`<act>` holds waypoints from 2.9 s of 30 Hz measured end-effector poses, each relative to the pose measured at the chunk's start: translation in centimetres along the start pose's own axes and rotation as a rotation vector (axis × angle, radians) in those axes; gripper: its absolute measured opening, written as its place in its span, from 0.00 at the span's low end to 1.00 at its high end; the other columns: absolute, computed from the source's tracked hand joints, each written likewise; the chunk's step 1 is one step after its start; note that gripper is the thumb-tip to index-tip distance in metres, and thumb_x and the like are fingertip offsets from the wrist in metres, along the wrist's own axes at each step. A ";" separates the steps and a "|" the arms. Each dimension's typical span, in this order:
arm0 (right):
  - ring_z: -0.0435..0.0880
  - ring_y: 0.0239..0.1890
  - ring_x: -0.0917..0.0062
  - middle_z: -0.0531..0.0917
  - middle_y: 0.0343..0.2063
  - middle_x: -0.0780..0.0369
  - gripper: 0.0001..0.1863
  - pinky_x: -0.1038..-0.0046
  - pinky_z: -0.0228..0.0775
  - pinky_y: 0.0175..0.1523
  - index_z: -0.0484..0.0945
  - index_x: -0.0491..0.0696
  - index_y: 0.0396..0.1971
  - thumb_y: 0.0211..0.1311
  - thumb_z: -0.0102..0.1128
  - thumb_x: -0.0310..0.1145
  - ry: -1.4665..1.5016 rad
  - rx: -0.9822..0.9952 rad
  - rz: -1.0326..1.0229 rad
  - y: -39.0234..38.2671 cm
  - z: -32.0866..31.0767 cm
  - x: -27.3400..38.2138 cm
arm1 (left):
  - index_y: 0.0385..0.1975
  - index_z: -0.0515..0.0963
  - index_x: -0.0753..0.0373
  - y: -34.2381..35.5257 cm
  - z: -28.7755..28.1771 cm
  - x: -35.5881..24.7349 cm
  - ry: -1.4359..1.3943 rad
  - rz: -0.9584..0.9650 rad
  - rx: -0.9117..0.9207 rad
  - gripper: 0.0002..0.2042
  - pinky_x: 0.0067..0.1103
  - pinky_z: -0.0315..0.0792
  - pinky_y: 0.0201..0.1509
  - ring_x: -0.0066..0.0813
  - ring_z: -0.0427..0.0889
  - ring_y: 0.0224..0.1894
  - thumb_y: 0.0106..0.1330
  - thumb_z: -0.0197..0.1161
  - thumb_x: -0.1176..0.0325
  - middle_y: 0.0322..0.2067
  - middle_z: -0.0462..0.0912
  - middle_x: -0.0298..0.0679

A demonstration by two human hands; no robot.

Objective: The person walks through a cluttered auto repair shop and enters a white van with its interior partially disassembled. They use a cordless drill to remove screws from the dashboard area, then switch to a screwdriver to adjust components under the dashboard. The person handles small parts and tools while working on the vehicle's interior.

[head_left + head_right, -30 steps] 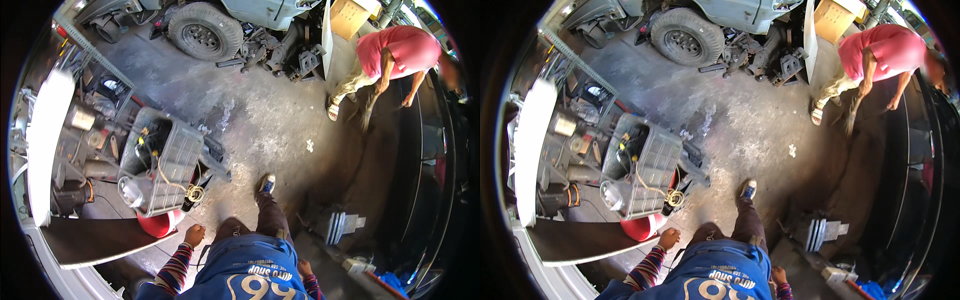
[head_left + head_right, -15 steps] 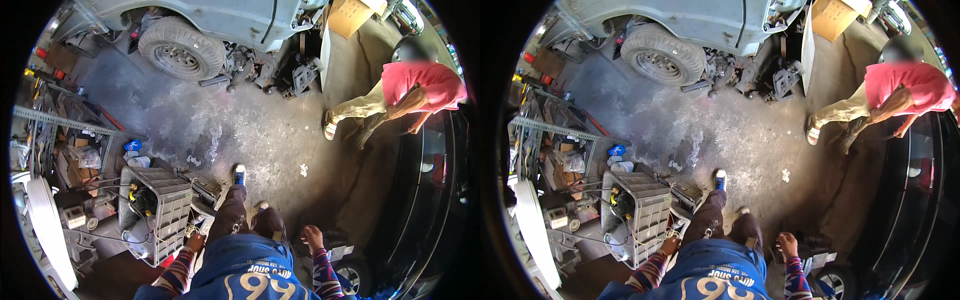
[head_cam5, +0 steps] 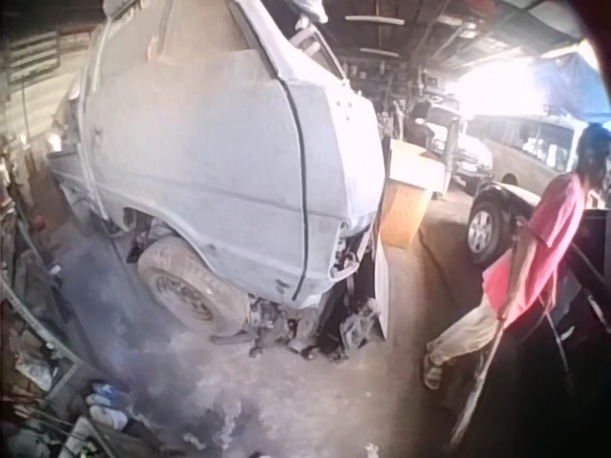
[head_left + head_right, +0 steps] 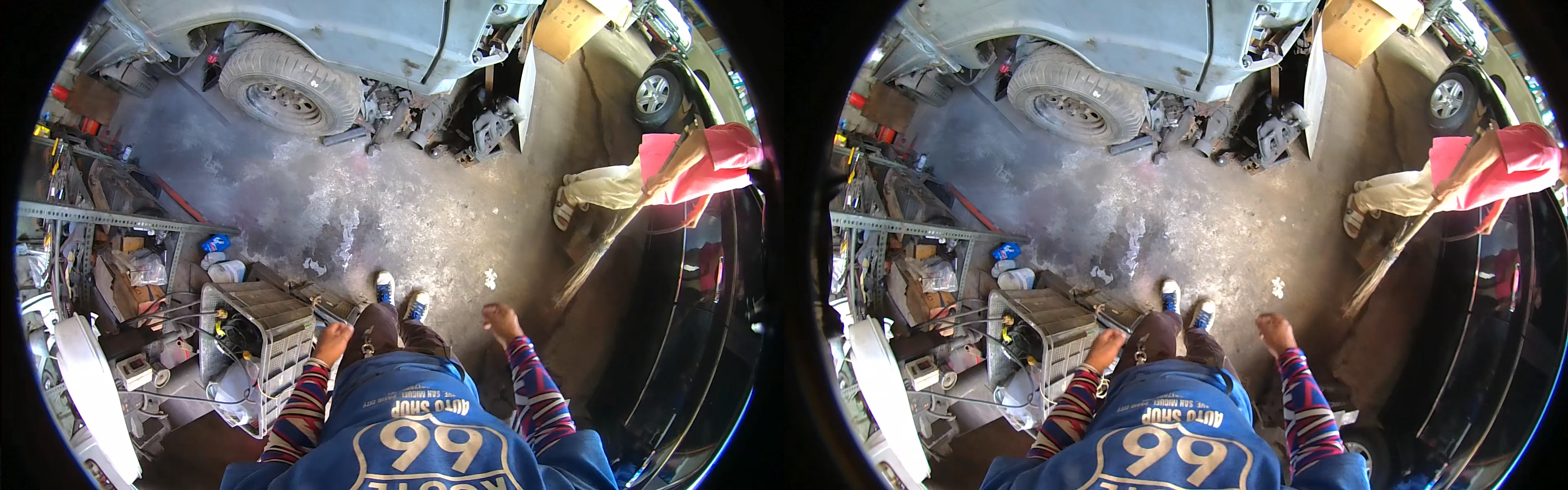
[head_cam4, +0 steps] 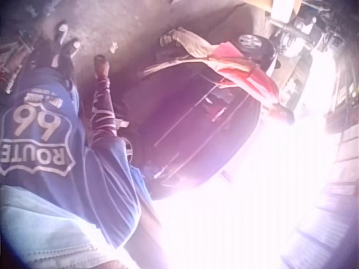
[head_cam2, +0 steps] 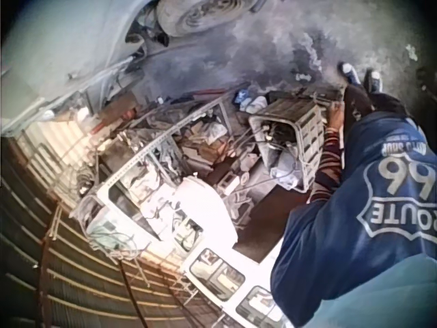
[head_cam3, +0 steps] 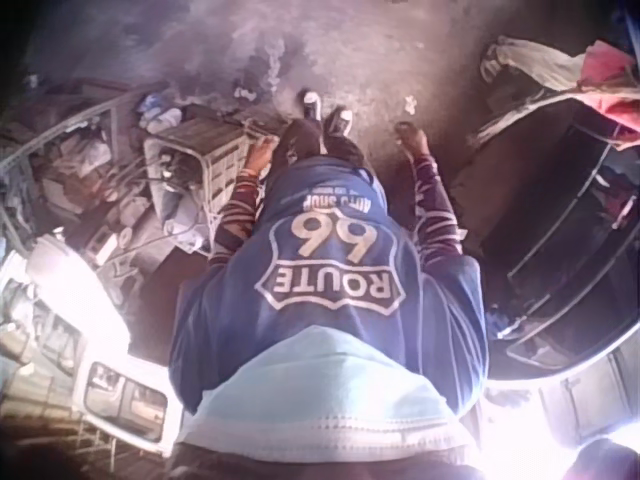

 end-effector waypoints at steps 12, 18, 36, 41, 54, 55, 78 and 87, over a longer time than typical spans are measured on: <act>0.89 0.42 0.64 0.89 0.42 0.53 0.22 0.64 0.80 0.50 0.86 0.44 0.46 0.63 0.63 0.48 -0.324 0.205 -0.030 8.4 7.4 14.7 | 0.43 0.81 0.67 8.8 -8.3 4.1 -0.319 -0.124 -0.298 0.16 0.31 0.76 0.52 0.39 0.86 0.44 0.69 0.63 0.58 0.39 0.87 0.47; 0.88 0.47 0.58 0.88 0.43 0.50 0.25 0.61 0.79 0.54 0.85 0.44 0.48 0.61 0.65 0.49 -0.551 0.294 -0.183 19.8 16.0 24.4 | 0.39 0.82 0.67 19.9 -13.7 -1.1 -0.251 0.067 -0.287 0.14 0.31 0.77 0.49 0.40 0.86 0.44 0.69 0.63 0.60 0.38 0.88 0.46; 0.86 0.49 0.51 0.87 0.42 0.48 0.16 0.56 0.78 0.56 0.86 0.46 0.40 0.58 0.59 0.39 -0.751 -0.195 -0.506 76.8 31.1 31.0 | 0.51 0.78 0.66 51.4 -21.1 -2.8 0.100 0.412 0.129 0.16 0.26 0.77 0.51 0.32 0.84 0.45 0.70 0.68 0.64 0.42 0.85 0.45; 0.87 0.43 0.51 0.88 0.40 0.48 0.16 0.55 0.79 0.53 0.86 0.44 0.41 0.59 0.60 0.38 -0.761 -0.322 -0.640 87.1 33.1 32.3 | 0.51 0.78 0.68 54.8 -30.0 -9.3 0.186 0.572 -0.495 0.13 0.34 0.69 0.65 0.43 0.79 0.57 0.71 0.60 0.68 0.52 0.81 0.49; 0.89 0.47 0.62 0.89 0.44 0.54 0.17 0.64 0.82 0.49 0.86 0.45 0.44 0.58 0.63 0.37 -1.214 -0.483 -0.715 108.7 30.3 31.5 | 0.76 0.54 0.68 73.9 -21.5 -24.6 0.193 1.196 -0.770 0.47 0.38 0.64 0.74 0.51 0.66 0.72 0.59 0.75 0.65 0.73 0.60 0.56; 0.89 0.46 0.63 0.88 0.43 0.54 0.17 0.64 0.82 0.49 0.86 0.45 0.44 0.58 0.63 0.37 -1.206 -0.471 -0.686 108.9 29.5 31.7 | 0.76 0.53 0.69 74.7 -20.7 -24.9 0.103 1.220 -0.796 0.48 0.37 0.65 0.73 0.51 0.67 0.72 0.58 0.76 0.67 0.73 0.60 0.57; 0.89 0.39 0.68 0.88 0.37 0.58 0.14 0.66 0.83 0.41 0.86 0.47 0.45 0.64 0.62 0.37 -1.238 -0.210 -0.353 108.8 22.3 34.5 | 0.76 0.51 0.72 74.2 -19.7 -23.2 0.243 1.204 -0.744 0.45 0.35 0.57 0.78 0.52 0.59 0.76 0.57 0.66 0.80 0.75 0.55 0.57; 0.88 0.36 0.71 0.87 0.35 0.59 0.13 0.66 0.83 0.38 0.85 0.47 0.45 0.66 0.61 0.36 -1.216 -0.139 -0.336 107.9 23.5 36.8 | 0.76 0.50 0.72 73.8 -20.8 -23.8 0.262 1.182 -0.728 0.44 0.34 0.54 0.80 0.51 0.56 0.77 0.56 0.62 0.84 0.76 0.54 0.57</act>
Point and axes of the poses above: each hand's wrist, its own y-axis towards the middle knuckle, its own z-axis out of the palm, x = y × z, the point moved 3 cm from there along y, towards the middle knuckle
